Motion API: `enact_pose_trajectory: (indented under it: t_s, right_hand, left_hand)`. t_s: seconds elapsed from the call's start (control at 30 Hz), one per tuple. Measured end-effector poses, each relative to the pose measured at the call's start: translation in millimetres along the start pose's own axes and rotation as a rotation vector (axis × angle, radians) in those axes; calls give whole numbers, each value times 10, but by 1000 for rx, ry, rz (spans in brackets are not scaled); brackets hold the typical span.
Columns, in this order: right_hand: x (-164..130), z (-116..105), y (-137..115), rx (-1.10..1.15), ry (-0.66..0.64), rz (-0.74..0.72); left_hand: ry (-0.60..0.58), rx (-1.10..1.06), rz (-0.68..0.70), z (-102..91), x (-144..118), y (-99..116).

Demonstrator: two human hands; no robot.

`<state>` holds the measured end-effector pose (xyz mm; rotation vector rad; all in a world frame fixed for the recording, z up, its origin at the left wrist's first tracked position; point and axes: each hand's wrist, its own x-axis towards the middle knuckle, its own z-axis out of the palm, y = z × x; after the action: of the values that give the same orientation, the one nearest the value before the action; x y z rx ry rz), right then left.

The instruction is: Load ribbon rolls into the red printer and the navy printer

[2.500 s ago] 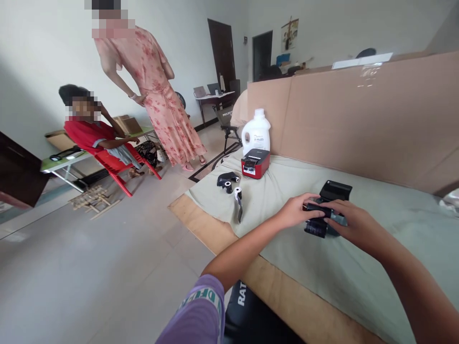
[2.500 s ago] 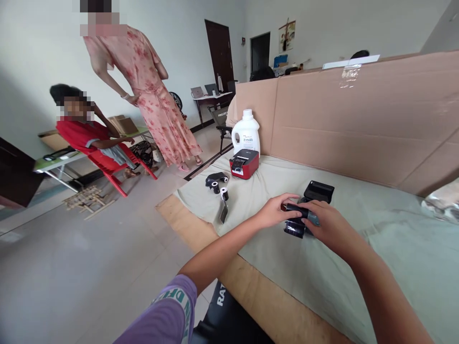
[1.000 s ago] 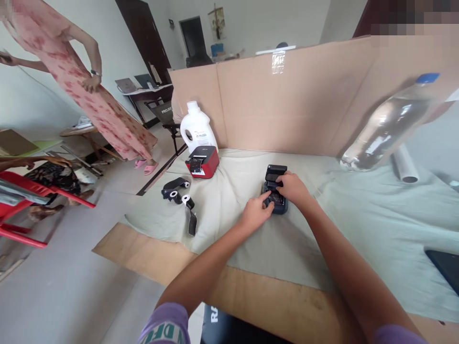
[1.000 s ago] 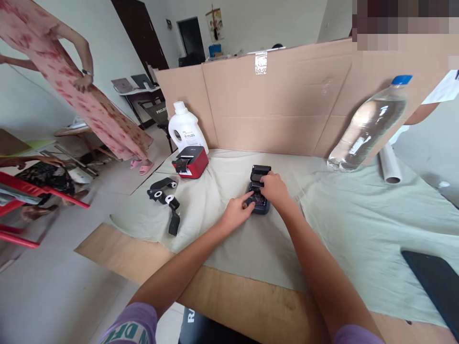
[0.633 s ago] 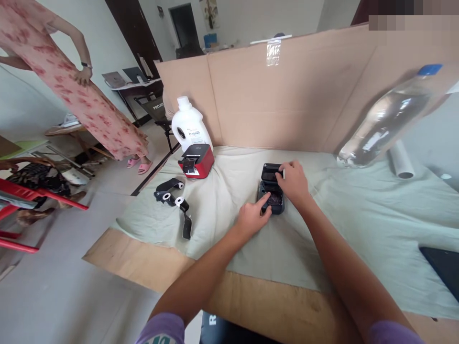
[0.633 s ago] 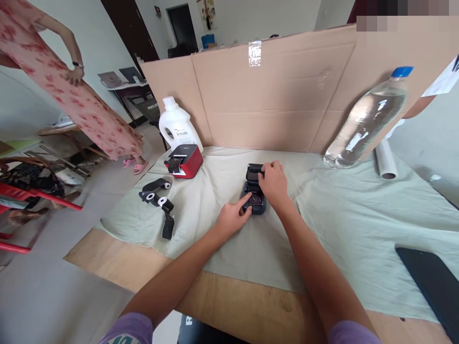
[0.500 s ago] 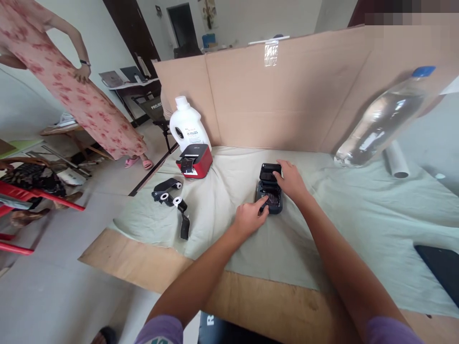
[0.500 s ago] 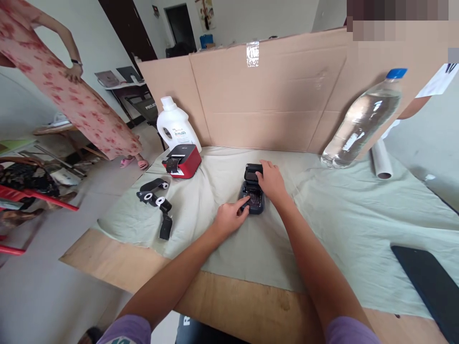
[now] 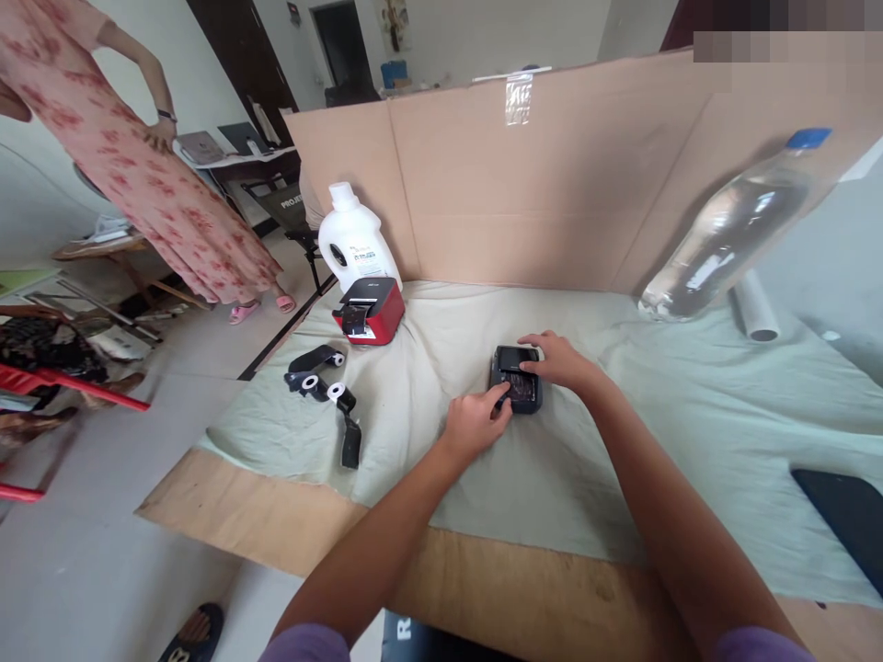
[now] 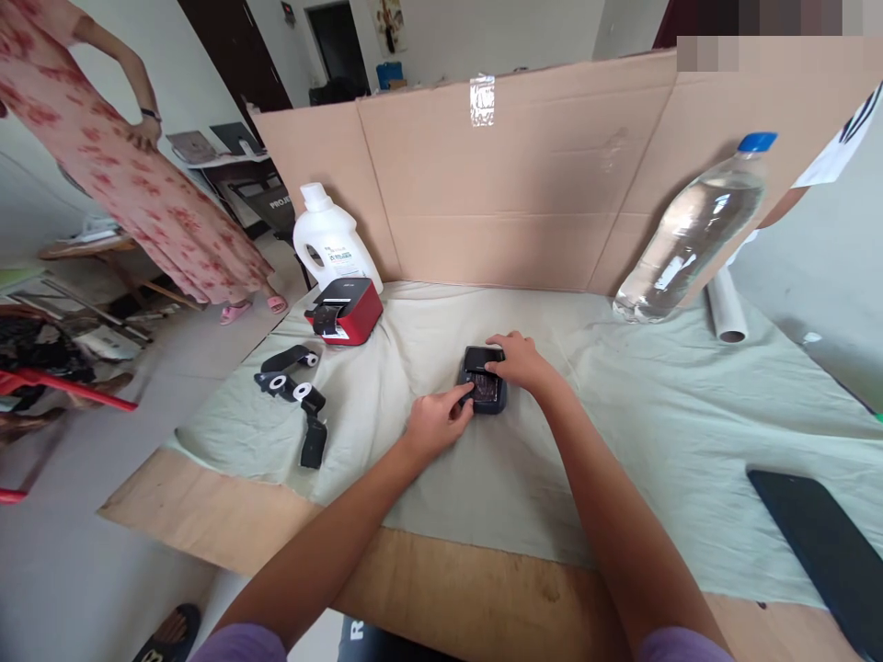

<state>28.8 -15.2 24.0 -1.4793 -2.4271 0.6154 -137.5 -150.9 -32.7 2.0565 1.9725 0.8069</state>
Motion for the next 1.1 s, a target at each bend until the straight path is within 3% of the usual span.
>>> enact_pose_trajectory:
  t_s: [0.1, 0.2, 0.37, 0.57, 0.8, 0.97, 1.1]
  right_hand:
    - [60, 65, 56, 63, -96, 90]
    - [51, 114, 75, 107, -104, 128]
    - [-39, 171, 38, 219, -58, 170]
    - [-55, 257, 72, 370, 66, 200]
    - [-74, 290, 89, 602, 61, 318]
    - [-186, 290, 41, 552, 177, 285]
    - [-353, 170, 311, 553, 356, 192]
  left_hand:
    - [-30, 3, -14, -17, 0, 7]
    - [-57, 17, -7, -50, -7, 28]
    - [-23, 92, 23, -70, -8, 70]
    - [-75, 25, 31, -30, 38, 31]
    - [-55, -10, 116, 31, 94, -62]
    - [-46, -3, 159, 0, 134, -21]
    - [-29, -12, 208, 82, 326, 307]
